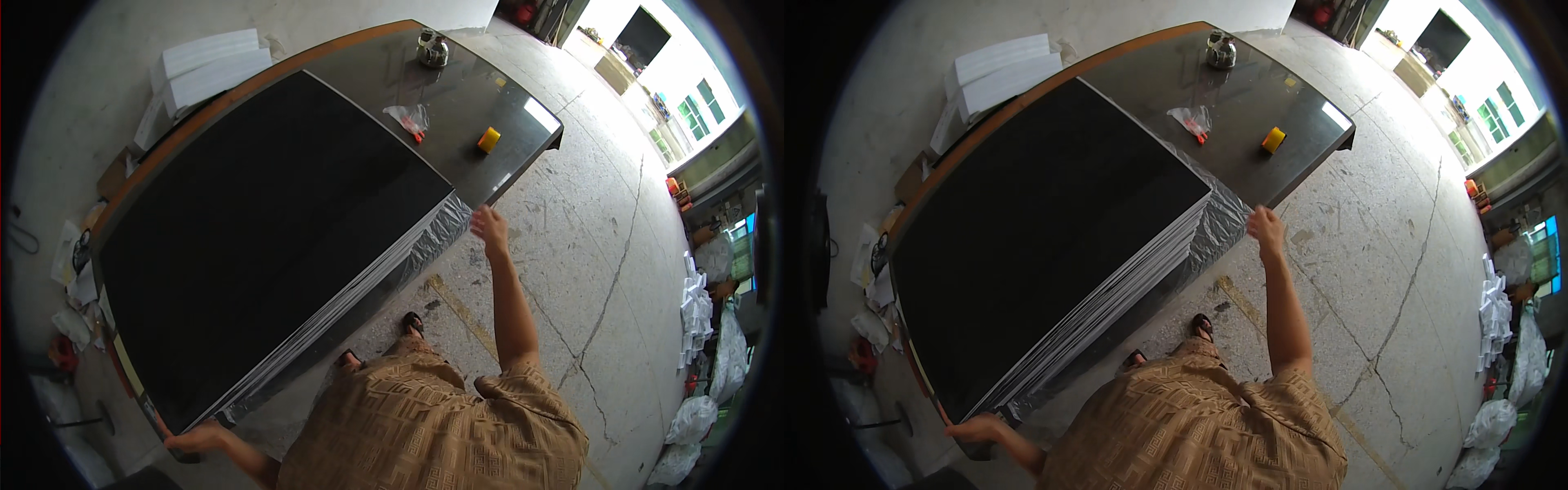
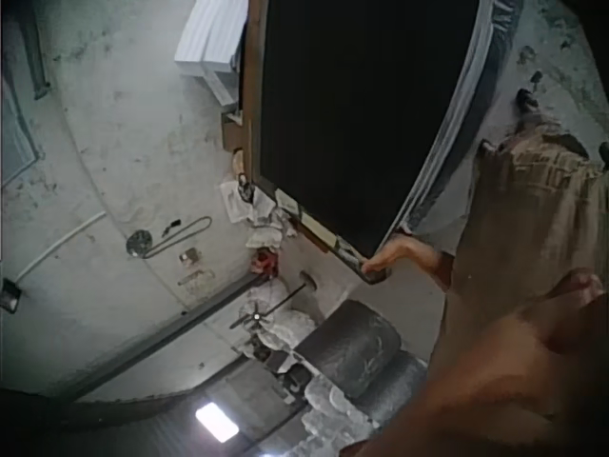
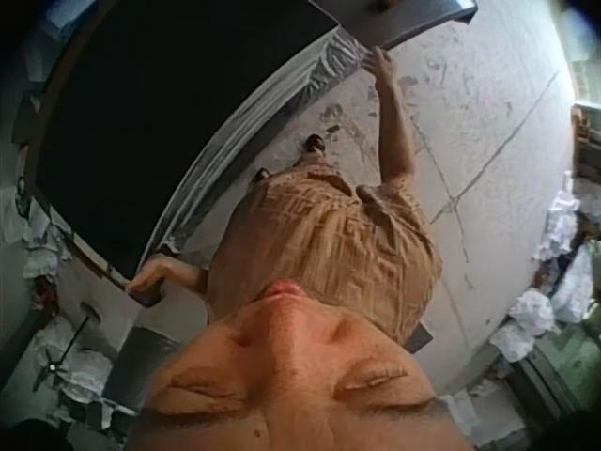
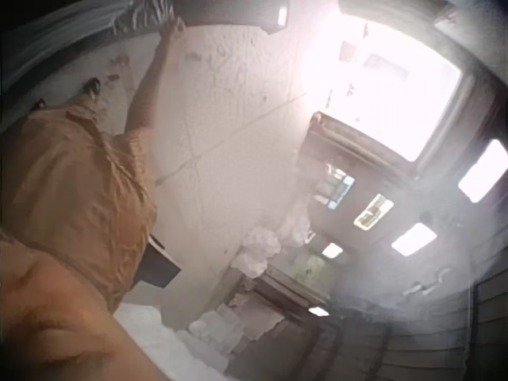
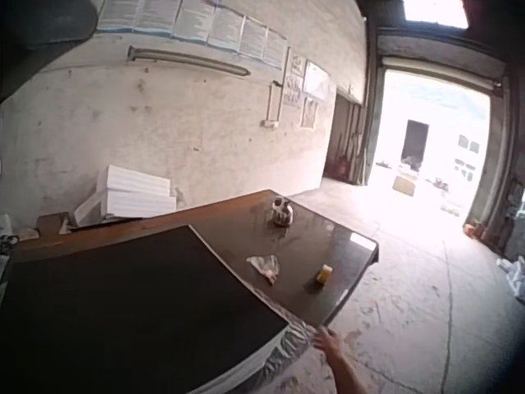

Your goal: The person stacks a large number of white rectangular panels on a table, aligning them carefully. They then cover the stack with a clear plastic sheet and secure it using a tape dispenser and yellow tape.

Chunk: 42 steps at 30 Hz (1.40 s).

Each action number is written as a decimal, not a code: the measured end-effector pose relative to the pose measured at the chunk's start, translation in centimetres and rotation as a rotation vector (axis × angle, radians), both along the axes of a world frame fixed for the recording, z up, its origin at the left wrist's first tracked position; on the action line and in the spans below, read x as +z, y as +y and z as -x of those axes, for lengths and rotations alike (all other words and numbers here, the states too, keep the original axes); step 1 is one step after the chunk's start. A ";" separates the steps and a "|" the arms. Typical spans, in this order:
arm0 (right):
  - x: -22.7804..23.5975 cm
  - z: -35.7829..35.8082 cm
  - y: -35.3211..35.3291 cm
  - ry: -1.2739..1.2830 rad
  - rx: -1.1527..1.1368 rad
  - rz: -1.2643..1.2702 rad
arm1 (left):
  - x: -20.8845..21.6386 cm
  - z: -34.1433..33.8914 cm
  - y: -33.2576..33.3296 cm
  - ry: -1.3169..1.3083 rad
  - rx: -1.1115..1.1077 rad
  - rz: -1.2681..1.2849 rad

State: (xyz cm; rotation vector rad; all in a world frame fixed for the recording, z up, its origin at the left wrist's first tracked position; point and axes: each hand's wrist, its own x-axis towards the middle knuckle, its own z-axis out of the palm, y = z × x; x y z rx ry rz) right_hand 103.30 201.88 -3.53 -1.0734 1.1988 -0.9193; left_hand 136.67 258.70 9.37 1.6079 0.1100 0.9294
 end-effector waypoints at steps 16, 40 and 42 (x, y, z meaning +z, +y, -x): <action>-27.7 4.5 -5.2 0.670 0.450 0.244 | -4.2 7.6 5.7 0.329 0.104 0.118; 6.8 17.2 -8.9 -0.060 0.941 -0.546 | -43.4 27.0 -25.7 1.052 0.080 2.028; 8.6 13.9 -7.5 0.087 0.635 -0.548 | -46.3 27.0 -24.5 0.581 -0.179 2.210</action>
